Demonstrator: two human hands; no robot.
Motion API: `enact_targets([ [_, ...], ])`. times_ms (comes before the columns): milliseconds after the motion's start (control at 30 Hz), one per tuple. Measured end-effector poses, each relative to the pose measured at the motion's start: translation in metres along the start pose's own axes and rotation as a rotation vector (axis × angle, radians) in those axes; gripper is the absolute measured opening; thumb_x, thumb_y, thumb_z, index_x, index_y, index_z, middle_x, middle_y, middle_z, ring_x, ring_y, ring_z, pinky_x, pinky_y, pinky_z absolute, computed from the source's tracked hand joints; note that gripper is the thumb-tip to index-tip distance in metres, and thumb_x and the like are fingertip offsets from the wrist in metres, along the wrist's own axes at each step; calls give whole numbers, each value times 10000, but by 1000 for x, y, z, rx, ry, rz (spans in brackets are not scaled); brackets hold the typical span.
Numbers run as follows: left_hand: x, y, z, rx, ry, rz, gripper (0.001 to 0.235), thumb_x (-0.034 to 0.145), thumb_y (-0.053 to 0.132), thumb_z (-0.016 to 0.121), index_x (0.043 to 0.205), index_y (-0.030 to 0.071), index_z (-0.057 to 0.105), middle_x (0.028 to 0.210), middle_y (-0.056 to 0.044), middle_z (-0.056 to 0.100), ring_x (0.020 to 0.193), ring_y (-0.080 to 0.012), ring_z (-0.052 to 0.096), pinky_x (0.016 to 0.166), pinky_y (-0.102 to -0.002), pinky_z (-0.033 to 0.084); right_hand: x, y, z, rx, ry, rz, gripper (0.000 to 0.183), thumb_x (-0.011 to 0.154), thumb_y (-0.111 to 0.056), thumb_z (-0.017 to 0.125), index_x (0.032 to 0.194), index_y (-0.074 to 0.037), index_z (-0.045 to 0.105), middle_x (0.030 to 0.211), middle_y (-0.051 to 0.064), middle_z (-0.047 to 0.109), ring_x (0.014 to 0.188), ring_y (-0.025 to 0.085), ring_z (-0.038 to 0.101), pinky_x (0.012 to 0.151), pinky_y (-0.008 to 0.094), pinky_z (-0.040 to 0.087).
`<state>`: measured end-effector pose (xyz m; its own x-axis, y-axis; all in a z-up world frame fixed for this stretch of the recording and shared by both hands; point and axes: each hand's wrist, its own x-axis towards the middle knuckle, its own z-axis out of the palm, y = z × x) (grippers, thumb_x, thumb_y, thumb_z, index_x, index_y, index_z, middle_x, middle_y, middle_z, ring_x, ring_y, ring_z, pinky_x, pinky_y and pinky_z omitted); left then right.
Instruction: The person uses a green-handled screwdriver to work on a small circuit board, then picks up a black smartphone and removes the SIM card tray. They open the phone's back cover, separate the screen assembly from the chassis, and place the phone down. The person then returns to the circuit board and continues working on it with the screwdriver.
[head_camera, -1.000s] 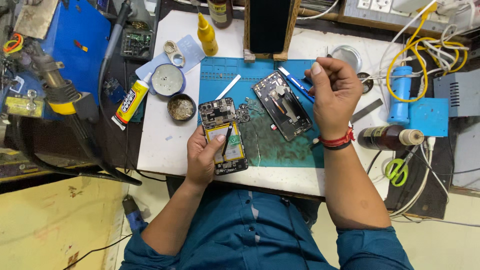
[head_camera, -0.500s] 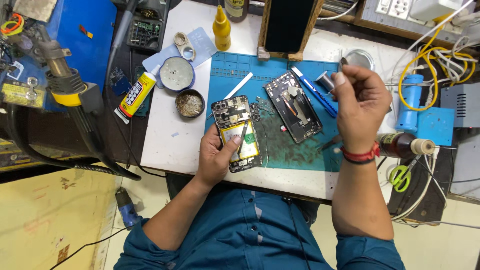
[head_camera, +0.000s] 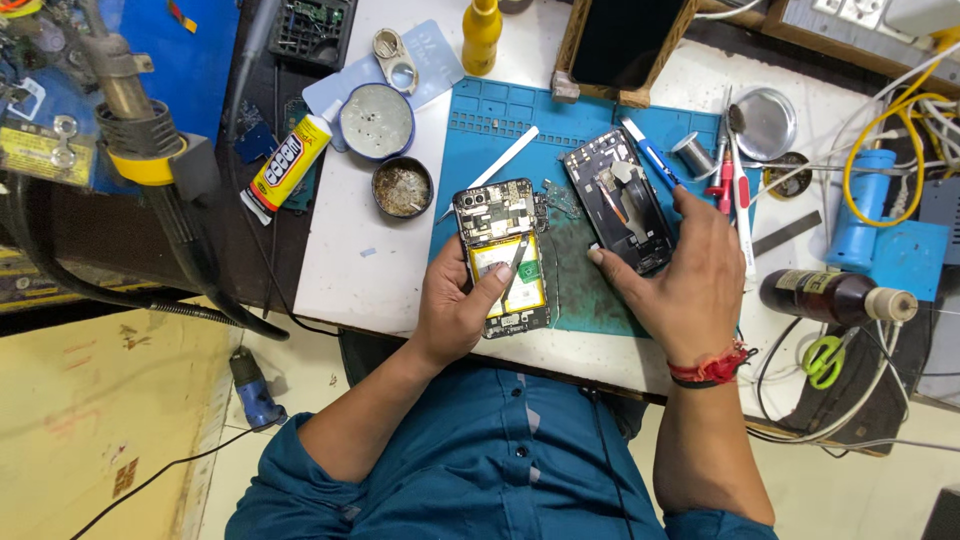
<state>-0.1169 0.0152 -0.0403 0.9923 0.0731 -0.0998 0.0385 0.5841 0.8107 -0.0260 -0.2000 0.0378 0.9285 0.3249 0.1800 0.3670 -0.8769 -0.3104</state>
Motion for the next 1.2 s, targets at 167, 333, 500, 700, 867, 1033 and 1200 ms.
enact_targets([
  [167,0,-1,0,18,1,9,288,1054,29,568,1335,-18,528,1223,-134,705,1056,-130,708,927,-316,608,-1,4,8,26,5,-6,898,682,-415,965,1335,44,555,1152,217,668,1056,399,634,914,473,504],
  [333,-1,0,-1,7,4,-9,300,1043,35,575,1335,-15,527,1215,-132,705,1056,-131,709,935,-320,606,-5,9,17,165,-4,100,853,735,-342,954,1373,53,547,1077,204,712,927,340,706,821,420,553],
  [500,-1,-2,-2,-5,15,-8,281,1051,27,586,1323,-22,534,1206,-139,709,1055,-134,707,944,-320,598,-15,20,28,528,-22,201,545,894,-196,873,1303,38,599,1088,125,745,954,188,727,840,303,574],
  [700,-2,-1,-2,9,29,-15,279,1044,25,585,1316,-19,542,1186,-135,719,1035,-132,711,933,-314,598,-34,20,28,1264,-150,490,353,948,-71,769,1248,40,621,1077,40,734,915,83,667,839,244,541],
  [867,-1,-1,-2,54,37,2,265,1047,23,586,1305,-18,545,1190,-131,723,1048,-132,711,948,-312,594,-52,7,16,1603,-244,527,349,958,-127,670,1266,33,628,1109,63,731,969,99,675,886,238,526],
  [1033,-1,-1,-3,83,15,13,273,1051,41,587,1314,-17,549,1189,-133,729,1046,-133,715,939,-310,599,-70,-12,10,1511,-215,501,246,1037,-120,630,1221,43,629,1067,69,736,907,87,663,820,241,533],
  [1200,-2,-3,-3,87,17,38,288,1049,28,575,1329,-30,540,1257,-150,706,1133,-153,691,1024,-320,564,-80,-21,6,1471,-217,430,214,1055,-84,635,1218,55,632,1057,66,731,903,65,635,815,224,513],
])
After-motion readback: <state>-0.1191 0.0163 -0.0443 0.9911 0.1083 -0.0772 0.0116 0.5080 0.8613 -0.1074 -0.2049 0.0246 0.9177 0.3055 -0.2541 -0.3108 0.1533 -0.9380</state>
